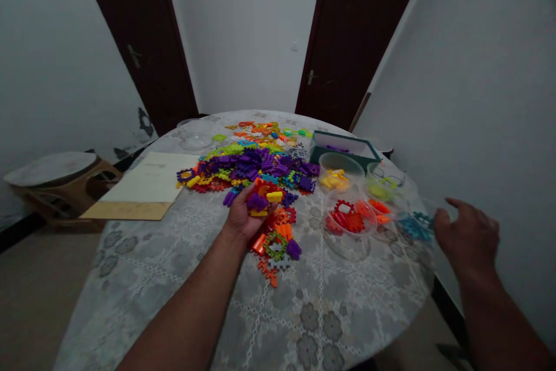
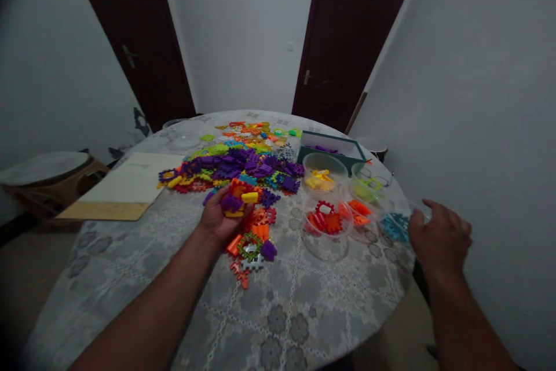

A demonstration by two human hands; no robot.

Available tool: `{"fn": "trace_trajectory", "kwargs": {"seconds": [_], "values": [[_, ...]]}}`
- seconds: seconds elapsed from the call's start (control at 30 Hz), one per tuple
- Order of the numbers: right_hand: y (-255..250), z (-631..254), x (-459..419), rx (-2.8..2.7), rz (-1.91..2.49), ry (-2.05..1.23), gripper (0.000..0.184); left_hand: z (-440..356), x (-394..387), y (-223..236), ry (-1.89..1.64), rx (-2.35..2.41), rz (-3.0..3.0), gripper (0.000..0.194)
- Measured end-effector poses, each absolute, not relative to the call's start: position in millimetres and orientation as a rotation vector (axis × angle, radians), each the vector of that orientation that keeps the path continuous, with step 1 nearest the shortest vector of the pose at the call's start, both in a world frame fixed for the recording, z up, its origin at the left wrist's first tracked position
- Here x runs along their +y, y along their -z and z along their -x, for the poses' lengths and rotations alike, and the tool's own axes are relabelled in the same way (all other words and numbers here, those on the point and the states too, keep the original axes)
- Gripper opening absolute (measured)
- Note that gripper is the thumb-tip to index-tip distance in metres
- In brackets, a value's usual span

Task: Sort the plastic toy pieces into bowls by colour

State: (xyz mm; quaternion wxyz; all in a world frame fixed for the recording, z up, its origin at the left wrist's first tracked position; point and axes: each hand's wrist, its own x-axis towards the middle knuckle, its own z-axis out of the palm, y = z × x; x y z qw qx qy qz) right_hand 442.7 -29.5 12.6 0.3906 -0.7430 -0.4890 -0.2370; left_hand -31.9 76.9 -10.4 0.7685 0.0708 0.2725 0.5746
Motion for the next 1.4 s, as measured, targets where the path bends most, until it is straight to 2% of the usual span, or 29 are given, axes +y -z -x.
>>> {"fn": "trace_trajectory", "kwargs": {"seconds": [0.1, 0.37, 0.47, 0.57, 0.93, 1.13, 1.23, 1.4], "values": [[-24.1, -393.1, -23.1, -1.306, 1.824, 0.629, 0.036, 31.6, 75.8, 11.7, -1.229, 0.583, -0.19, 0.017], [-40.2, -215.7, -3.6, -1.959, 1.188, -0.065, 0.031, 30.0, 74.5, 12.0, -1.216, 0.572, -0.207, 0.016], [-29.5, -175.0, 10.0, -2.091, 1.079, -0.134, 0.035, 29.4, 72.7, 8.6, -1.188, 0.575, -0.202, 0.017], [-17.5, -152.8, 22.3, -2.151, 1.121, -0.135, 0.031, 28.6, 71.7, 6.4, -1.164, 0.562, -0.212, 0.016], [2.1, -143.9, 43.1, -2.037, 1.185, -0.177, 0.007, 28.4, 73.5, 9.9, -1.139, 0.557, -0.222, 0.012], [-20.4, -152.6, 42.5, -1.869, 1.257, -0.269, 0.003, 30.7, 75.4, 11.5, -1.173, 0.578, -0.187, 0.013], [-41.9, -177.5, 52.5, -1.814, 1.326, -0.147, 0.006, 30.4, 76.1, 13.3, -1.187, 0.603, -0.171, 0.015], [-57.1, -235.7, 90.3, -1.65, 1.49, 0.273, 0.012, 30.4, 76.3, 14.4, -1.214, 0.6, -0.181, 0.014]]}}
